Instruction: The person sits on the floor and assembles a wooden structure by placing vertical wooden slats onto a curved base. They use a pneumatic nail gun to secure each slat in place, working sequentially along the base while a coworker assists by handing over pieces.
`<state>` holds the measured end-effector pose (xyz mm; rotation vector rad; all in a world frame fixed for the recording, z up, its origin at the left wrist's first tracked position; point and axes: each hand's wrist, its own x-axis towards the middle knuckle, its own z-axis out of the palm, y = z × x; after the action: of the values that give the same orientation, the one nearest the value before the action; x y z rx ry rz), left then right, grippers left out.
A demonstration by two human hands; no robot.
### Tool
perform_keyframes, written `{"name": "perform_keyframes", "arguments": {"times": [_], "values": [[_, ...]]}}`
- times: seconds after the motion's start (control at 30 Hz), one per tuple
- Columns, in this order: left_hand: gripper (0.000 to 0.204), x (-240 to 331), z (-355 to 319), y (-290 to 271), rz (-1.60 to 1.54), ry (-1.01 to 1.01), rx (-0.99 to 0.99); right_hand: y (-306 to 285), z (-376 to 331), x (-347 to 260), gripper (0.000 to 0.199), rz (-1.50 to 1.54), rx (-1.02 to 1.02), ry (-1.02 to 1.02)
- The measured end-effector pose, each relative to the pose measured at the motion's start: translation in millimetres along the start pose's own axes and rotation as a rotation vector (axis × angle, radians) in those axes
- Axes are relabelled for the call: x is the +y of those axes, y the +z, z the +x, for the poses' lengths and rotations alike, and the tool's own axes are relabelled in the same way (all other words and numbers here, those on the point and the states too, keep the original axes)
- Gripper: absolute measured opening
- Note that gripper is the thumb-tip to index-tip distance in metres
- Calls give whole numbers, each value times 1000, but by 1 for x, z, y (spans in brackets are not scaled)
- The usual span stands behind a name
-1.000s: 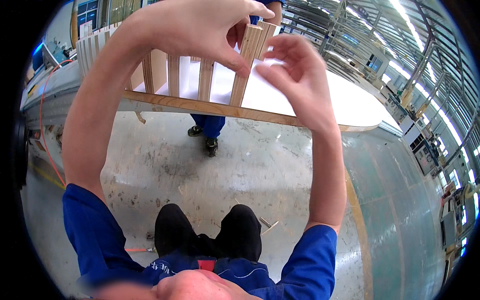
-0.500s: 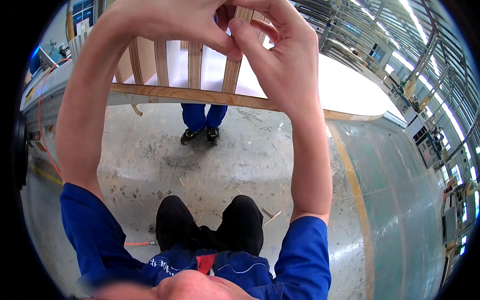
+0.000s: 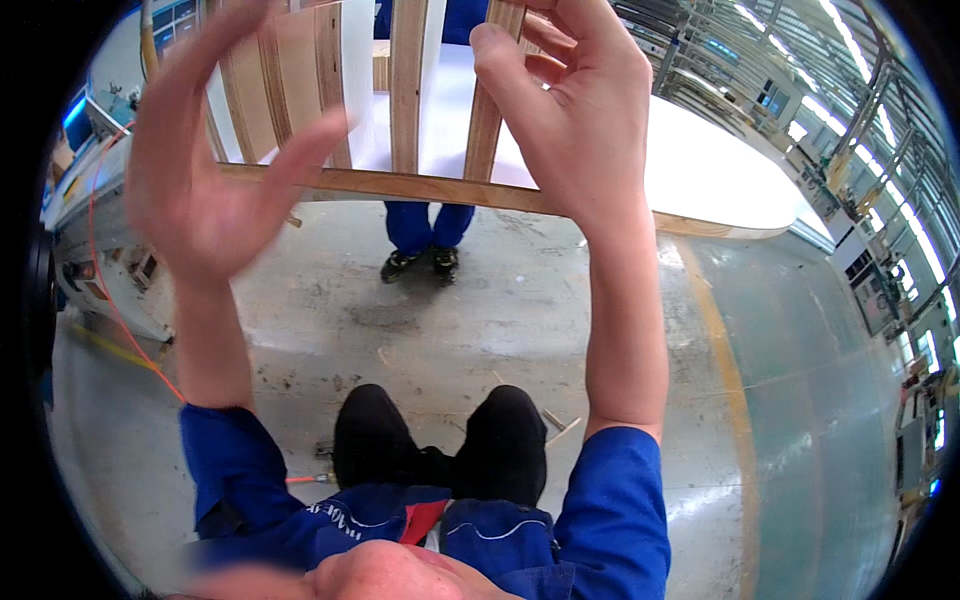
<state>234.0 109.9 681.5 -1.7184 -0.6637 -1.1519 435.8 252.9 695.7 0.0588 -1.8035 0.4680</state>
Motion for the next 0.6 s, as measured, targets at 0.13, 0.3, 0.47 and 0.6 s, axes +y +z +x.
{"name": "perform_keyframes", "arguments": {"times": [0.13,0.3,0.47,0.6], "values": [[27,41,-119,-24,-167,-318,-107,4,-2,10,19,-160,27,-75],[23,70,-361,-15,-470,-1565,-291,12,-1,15,22,-157,70,-94],[30,206,-658,-84,-182,-2034,-739,25,-4,31,27,-24,72,-83],[41,270,-691,-85,-49,-2065,-1252,-15,7,14,35,-308,298,207]]}}
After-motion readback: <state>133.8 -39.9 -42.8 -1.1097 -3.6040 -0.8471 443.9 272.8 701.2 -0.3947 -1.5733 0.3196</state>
